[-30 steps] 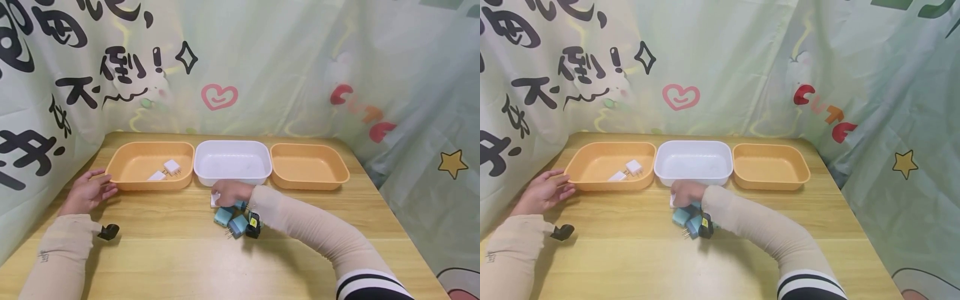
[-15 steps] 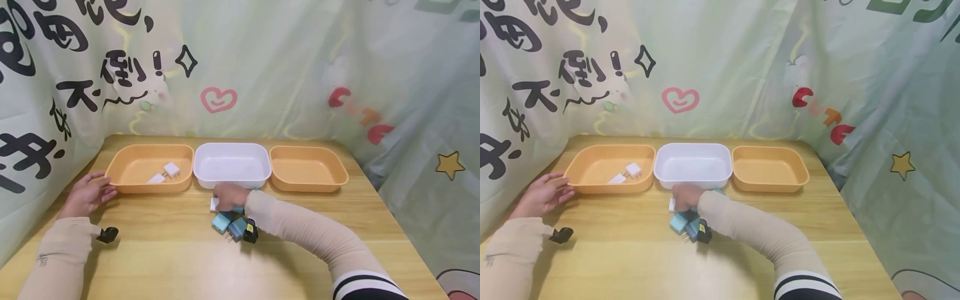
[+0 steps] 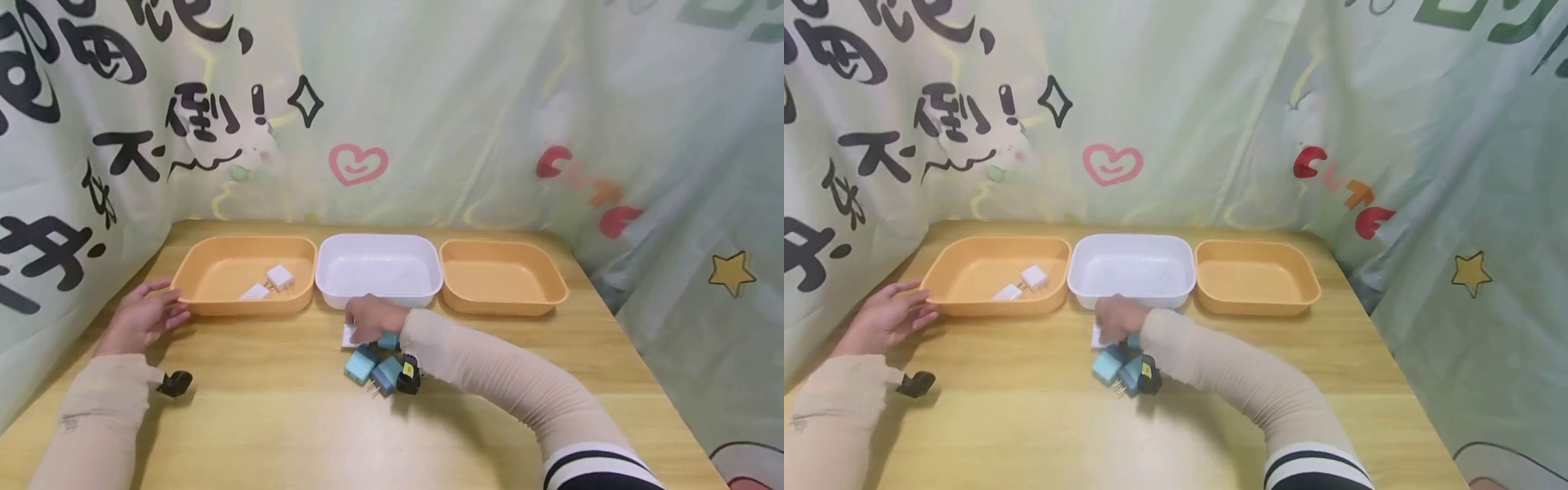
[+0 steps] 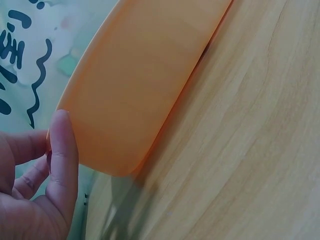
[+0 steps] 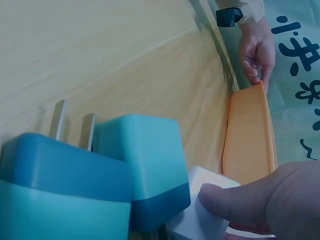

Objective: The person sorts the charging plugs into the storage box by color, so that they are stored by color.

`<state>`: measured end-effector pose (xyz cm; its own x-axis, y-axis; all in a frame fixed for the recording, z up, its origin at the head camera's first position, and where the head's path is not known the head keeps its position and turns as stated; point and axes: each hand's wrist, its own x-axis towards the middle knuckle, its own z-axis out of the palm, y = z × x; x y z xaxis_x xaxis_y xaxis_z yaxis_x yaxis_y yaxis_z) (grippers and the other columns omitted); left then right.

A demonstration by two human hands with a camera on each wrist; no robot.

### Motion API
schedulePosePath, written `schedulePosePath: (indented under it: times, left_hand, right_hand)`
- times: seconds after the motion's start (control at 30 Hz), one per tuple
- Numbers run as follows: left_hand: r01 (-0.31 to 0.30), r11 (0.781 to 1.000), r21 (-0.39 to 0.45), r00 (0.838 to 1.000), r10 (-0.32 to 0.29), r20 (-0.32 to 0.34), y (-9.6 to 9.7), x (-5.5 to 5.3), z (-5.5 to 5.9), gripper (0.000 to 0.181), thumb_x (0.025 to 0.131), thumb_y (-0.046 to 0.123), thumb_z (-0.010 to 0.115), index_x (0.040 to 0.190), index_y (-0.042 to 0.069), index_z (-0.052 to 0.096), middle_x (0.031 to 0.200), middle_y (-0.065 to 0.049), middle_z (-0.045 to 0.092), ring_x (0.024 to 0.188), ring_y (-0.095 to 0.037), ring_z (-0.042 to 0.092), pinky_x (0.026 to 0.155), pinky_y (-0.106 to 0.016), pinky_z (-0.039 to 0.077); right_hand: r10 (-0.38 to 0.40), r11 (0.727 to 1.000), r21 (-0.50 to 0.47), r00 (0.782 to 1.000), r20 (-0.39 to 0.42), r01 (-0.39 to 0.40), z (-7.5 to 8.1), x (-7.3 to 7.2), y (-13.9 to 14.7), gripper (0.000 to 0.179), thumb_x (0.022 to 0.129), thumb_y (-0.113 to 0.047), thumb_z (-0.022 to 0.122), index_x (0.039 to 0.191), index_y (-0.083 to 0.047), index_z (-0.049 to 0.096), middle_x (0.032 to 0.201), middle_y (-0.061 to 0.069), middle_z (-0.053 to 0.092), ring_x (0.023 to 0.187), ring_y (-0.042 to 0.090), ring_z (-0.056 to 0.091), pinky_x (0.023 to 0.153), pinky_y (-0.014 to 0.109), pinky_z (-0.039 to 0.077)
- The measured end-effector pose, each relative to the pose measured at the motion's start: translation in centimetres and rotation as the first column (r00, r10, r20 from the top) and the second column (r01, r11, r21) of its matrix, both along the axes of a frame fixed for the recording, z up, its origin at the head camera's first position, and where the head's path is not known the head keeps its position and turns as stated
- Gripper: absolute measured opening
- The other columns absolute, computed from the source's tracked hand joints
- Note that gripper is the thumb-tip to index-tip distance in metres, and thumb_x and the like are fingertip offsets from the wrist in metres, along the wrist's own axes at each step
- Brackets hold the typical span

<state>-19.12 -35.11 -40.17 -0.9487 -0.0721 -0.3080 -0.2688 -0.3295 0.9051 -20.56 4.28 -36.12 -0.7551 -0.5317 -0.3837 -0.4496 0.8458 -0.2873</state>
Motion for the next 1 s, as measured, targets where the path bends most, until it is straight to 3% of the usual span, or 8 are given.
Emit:
schedulePosePath:
  times: [0.17, 0.47, 1.0]
  left_hand:
    - [-0.005, 1.0, 0.007, 1.0, 0.005, 0.004, -0.3, 0.4, -0.5, 0.031, 0.095, 0.002, 0.06, 0.115, 0.016, 0.04, 0.084, -0.006, 0.059, 0.068, -0.017, 0.065, 0.067, -0.03, 0.06]
    - [-0.007, 1.0, 0.003, 1.0, 0.007, -0.001, -0.2, 0.0, -0.1, 0.031, 0.095, 0.003, 0.06, 0.115, 0.017, 0.041, 0.084, -0.006, 0.059, 0.068, -0.017, 0.065, 0.067, -0.029, 0.06]
    - [-0.014, 1.0, -0.007, 1.0, 0.014, 0.009, 0.2, 0.1, 0.3, 0.03, 0.095, 0.002, 0.059, 0.114, 0.017, 0.041, 0.085, -0.006, 0.059, 0.069, -0.017, 0.065, 0.067, -0.029, 0.06]
  right_hand:
    - [0.012, 0.999, -0.037, 1.0, -0.002, -0.012, -0.1, 0.1, -0.2, 0.025, 0.086, -0.021, 0.074, 0.106, -0.01, 0.063, 0.096, 0.0, 0.062, 0.08, 0.013, 0.055, 0.07, 0.023, 0.048]
    - [0.008, 0.999, -0.05, 0.999, -0.032, -0.009, 1.1, -0.4, -0.5, 0.022, 0.086, -0.023, 0.075, 0.101, -0.013, 0.062, 0.091, -0.001, 0.059, 0.078, 0.014, 0.055, 0.065, 0.023, 0.047]
    - [0.031, 0.994, -0.106, 0.999, 0.027, -0.028, 3.5, -1.0, -1.0, 0.022, 0.086, -0.029, 0.074, 0.097, -0.016, 0.061, 0.093, -0.001, 0.058, 0.08, 0.014, 0.055, 0.069, 0.024, 0.047]
